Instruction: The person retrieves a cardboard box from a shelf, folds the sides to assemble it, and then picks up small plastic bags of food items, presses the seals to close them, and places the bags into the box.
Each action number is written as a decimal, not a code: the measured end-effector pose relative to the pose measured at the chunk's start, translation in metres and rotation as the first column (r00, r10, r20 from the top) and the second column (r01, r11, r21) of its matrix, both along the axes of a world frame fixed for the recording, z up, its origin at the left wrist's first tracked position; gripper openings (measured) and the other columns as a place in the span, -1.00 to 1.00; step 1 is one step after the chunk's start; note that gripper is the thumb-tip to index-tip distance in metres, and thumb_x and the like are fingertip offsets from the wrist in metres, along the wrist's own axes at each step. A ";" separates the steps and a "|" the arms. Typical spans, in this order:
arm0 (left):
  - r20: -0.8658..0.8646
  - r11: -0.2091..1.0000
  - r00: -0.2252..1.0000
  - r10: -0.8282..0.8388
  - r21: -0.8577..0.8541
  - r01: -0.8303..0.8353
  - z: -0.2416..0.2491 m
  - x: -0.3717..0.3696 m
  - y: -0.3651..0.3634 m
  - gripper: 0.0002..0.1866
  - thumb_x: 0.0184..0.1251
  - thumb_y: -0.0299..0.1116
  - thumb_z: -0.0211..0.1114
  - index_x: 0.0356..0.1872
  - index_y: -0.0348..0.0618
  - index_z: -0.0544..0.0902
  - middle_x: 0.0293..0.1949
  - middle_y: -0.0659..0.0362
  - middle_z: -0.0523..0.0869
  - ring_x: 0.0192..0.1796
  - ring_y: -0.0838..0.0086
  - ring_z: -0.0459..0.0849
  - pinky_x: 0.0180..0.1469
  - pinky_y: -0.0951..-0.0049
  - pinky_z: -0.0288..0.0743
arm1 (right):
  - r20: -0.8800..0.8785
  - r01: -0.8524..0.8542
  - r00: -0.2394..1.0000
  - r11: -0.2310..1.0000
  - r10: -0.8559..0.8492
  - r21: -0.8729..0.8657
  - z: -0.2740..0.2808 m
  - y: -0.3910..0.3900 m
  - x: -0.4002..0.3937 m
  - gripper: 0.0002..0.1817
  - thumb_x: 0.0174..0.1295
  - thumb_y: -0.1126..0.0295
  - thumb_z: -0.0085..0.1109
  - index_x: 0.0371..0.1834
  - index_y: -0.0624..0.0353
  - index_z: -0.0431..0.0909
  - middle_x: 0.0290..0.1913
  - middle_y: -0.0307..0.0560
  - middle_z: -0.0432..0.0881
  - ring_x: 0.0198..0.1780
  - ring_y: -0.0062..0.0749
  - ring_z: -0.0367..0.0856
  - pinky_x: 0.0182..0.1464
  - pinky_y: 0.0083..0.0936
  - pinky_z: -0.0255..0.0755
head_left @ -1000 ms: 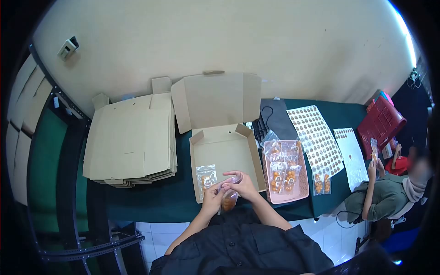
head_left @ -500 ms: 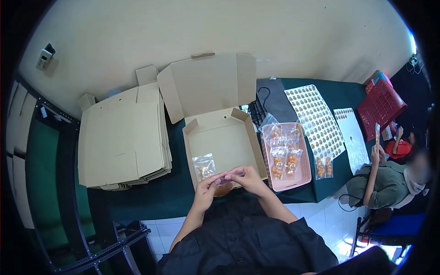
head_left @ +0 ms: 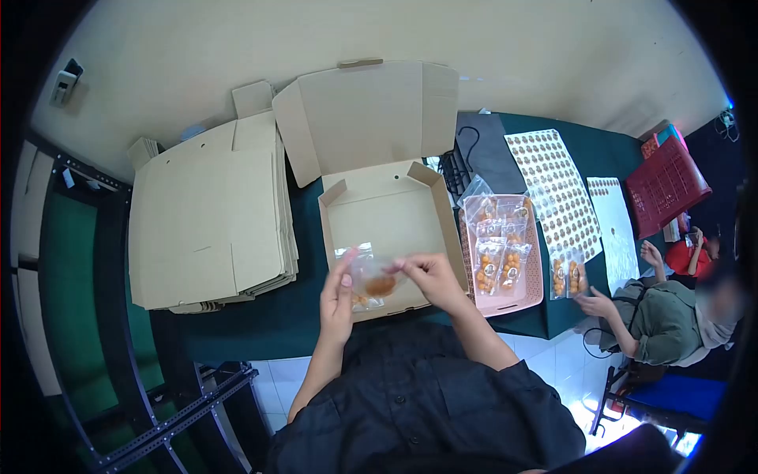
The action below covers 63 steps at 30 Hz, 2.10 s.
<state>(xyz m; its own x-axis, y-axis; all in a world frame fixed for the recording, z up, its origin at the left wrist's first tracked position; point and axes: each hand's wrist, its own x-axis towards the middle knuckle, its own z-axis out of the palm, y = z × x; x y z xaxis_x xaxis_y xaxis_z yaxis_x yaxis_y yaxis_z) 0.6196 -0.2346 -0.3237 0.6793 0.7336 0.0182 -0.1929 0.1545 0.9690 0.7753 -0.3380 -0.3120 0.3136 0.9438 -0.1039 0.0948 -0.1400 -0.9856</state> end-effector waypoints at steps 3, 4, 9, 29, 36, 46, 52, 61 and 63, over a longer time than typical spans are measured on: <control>-0.042 0.980 0.998 0.040 0.195 -0.031 -0.007 0.008 0.005 -0.46 0.30 -0.31 0.12 0.26 -0.25 0.21 0.25 0.01 0.27 0.26 0.31 0.30 0.29 0.32 0.13 | -0.119 0.382 0.921 0.919 -0.370 0.100 0.005 0.006 -0.003 -0.74 0.26 0.32 0.05 -0.24 0.33 0.61 -0.30 -0.06 0.66 -0.17 -0.54 0.56 -0.07 -0.55 0.39; -0.064 0.974 0.996 -0.065 0.215 0.077 -0.009 0.011 0.005 -0.38 0.21 -0.36 0.22 0.26 -0.23 0.17 0.25 0.02 0.23 0.27 0.28 0.29 0.30 0.29 0.12 | -0.123 0.362 0.930 0.924 -0.347 0.125 0.003 0.004 -0.005 -0.72 0.26 0.33 0.03 -0.15 0.33 0.58 -0.17 0.03 0.62 -0.11 -0.45 0.54 -0.02 -0.50 0.36; 0.027 0.984 0.995 -0.095 0.154 0.090 0.007 0.027 -0.019 -0.50 0.21 -0.34 0.24 0.14 -0.26 0.31 0.19 0.02 0.32 0.19 0.39 0.36 0.21 0.38 0.27 | -0.063 0.171 0.985 0.919 -0.159 0.354 0.012 0.006 -0.020 -0.63 0.21 0.34 0.07 0.05 0.28 0.44 0.06 0.05 0.38 0.07 -0.23 0.36 0.07 -0.42 0.26; 0.071 0.934 0.947 -0.314 -0.154 0.322 -0.015 0.020 -0.019 -0.61 0.39 -0.33 -0.01 0.14 -0.35 0.29 -0.01 0.07 0.50 0.02 0.43 0.51 0.08 0.50 0.37 | -0.669 0.428 0.695 0.899 -0.263 0.091 0.005 0.011 -0.006 -0.59 0.34 0.18 -0.14 0.01 0.32 0.46 -0.18 -0.11 0.56 -0.12 -0.46 0.49 0.06 -0.47 0.30; 0.143 0.916 0.976 -0.162 -0.347 0.202 -0.033 0.019 -0.013 -0.67 0.39 -0.32 0.00 0.06 -0.31 0.33 -0.06 0.11 0.50 0.01 0.54 0.49 0.06 0.58 0.36 | -0.336 0.168 0.934 0.979 -0.122 0.113 -0.001 0.012 -0.024 -0.59 0.24 0.45 0.04 0.13 0.37 0.29 0.10 0.02 0.44 0.20 -0.40 0.33 0.20 -0.47 0.23; 0.135 0.873 0.978 -0.160 -0.443 0.204 -0.014 -0.003 -0.006 -0.53 0.42 -0.08 -0.13 0.08 -0.31 0.32 -0.15 0.08 0.55 -0.14 0.45 0.61 -0.12 0.53 0.52 | -0.482 0.203 0.863 0.978 -0.152 0.054 0.002 0.017 -0.036 -0.63 0.28 0.32 0.00 0.08 0.30 0.37 -0.02 -0.07 0.53 0.03 -0.50 0.46 0.02 -0.59 0.34; 0.050 0.918 0.955 -0.291 -0.266 0.293 -0.009 -0.016 -0.017 -0.52 0.19 -0.58 0.18 0.14 -0.29 0.27 -0.06 0.11 0.50 -0.06 0.51 0.54 -0.01 0.54 0.43 | -0.398 0.239 0.898 0.968 -0.189 0.080 -0.014 0.009 -0.048 -0.66 0.29 0.23 -0.01 -0.04 0.30 0.46 -0.11 -0.07 0.58 -0.11 -0.54 0.53 -0.08 -0.63 0.38; -0.044 0.952 0.960 -0.276 -0.148 0.267 -0.026 -0.009 -0.032 -0.48 0.33 -0.34 0.06 0.25 -0.21 0.13 0.07 0.04 0.39 0.09 0.41 0.43 0.10 0.45 0.34 | -0.347 0.283 0.900 0.959 -0.265 0.002 -0.026 -0.030 -0.029 -0.72 0.24 0.33 0.07 -0.11 0.32 0.52 -0.21 -0.08 0.61 -0.21 -0.50 0.58 -0.13 -0.56 0.48; -0.107 0.956 0.950 -0.293 -0.036 0.291 -0.067 -0.009 -0.027 -0.48 0.38 -0.22 -0.04 0.28 -0.19 0.13 0.18 -0.02 0.30 0.20 0.33 0.34 0.21 0.40 0.22 | -0.327 0.467 0.836 0.884 -0.440 0.003 -0.058 -0.047 -0.009 -0.74 0.22 0.39 0.09 -0.11 0.34 0.52 -0.21 -0.07 0.61 -0.24 -0.49 0.59 -0.21 -0.56 0.53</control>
